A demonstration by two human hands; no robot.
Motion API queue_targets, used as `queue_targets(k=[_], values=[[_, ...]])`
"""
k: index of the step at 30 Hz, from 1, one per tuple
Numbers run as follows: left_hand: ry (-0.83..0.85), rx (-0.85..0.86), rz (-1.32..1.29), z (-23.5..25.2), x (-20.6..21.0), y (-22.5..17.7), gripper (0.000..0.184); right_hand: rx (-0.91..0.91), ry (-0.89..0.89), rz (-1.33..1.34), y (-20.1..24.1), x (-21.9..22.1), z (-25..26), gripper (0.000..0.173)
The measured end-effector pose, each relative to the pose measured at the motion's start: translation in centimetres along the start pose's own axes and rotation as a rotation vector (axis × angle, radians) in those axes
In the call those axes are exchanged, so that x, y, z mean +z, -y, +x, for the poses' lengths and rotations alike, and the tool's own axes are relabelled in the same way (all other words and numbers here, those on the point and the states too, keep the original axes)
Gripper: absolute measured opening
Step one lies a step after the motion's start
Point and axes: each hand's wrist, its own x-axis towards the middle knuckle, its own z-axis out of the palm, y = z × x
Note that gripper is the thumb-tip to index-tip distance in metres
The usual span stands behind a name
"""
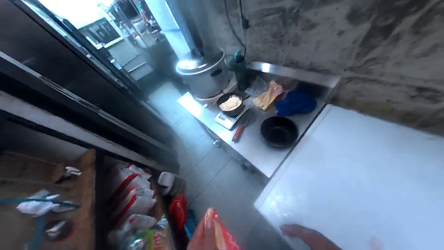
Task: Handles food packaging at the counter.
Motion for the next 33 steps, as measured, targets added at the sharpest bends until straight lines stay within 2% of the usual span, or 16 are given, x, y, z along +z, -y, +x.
queue_targets(k=[3, 5, 8, 10, 11, 12, 14, 16, 19, 22, 26, 27, 30, 31, 33], values=[[-0.065, -0.091, 0.030, 5.1, 0.4, -1.8, 0.029, -0.276, 0.116, 0.095, 5.2, 1.8, 10.1, 0.098], [-0.066, -0.149, 0.007, 8.3, 0.9, -2.0, 0.030, -0.331, 0.158, 0.195, 8.0, 3.6, 14.9, 0.112], [-0.032, -0.173, -0.082, 15.0, 0.6, -0.9, 0.033, -0.359, 0.097, 0.357, 10.0, 5.3, 21.0, 0.113], [-0.008, -0.206, -0.134, 19.5, 0.1, 0.9, 0.033, -0.298, 0.036, 0.340, 10.1, 5.9, 24.6, 0.118], [0.039, -0.221, -0.147, 21.7, -0.3, 1.9, 0.033, -0.267, -0.008, 0.356, 10.4, 6.1, 26.5, 0.115], [0.108, -0.231, -0.163, 24.3, -0.7, 2.7, 0.032, -0.240, -0.085, 0.383, 11.0, 6.0, 28.7, 0.105], [0.259, -0.249, -0.180, 28.9, -1.4, 3.8, 0.030, -0.177, -0.270, 0.445, 12.8, 5.8, 32.4, 0.068], [0.448, -0.250, -0.214, 33.8, -2.5, 4.0, 0.028, -0.043, -0.393, 0.551, 14.8, 5.6, 35.7, 0.046], [0.821, -0.215, -0.167, 40.5, -3.0, 4.3, 0.036, 0.158, -0.562, 0.675, 18.6, 4.0, 38.4, 0.039], [1.056, -0.178, -0.116, 44.9, -1.2, 4.9, 0.030, 0.153, -0.645, 0.664, 19.2, 2.7, 40.5, 0.032], [1.055, -0.074, -0.140, 49.0, 2.7, 4.9, 0.025, 0.053, -0.432, 0.513, 19.4, -1.3, 41.9, 0.046], [1.048, -0.036, -0.128, 50.0, 3.3, 4.8, 0.025, 0.019, -0.362, 0.563, 18.7, -2.8, 41.7, 0.052], [1.050, 0.065, -0.047, 52.1, 5.0, 4.3, 0.025, -0.061, -0.323, 0.995, 16.3, -8.1, 40.8, 0.070], [1.048, 0.103, 0.013, 52.3, 5.8, 4.2, 0.026, -0.033, -0.336, 1.014, 16.2, -9.7, 41.1, 0.066], [1.020, 0.175, 0.156, 52.3, 7.6, 3.9, 0.029, 0.024, -0.455, 0.792, 16.8, -11.0, 43.0, 0.044]])
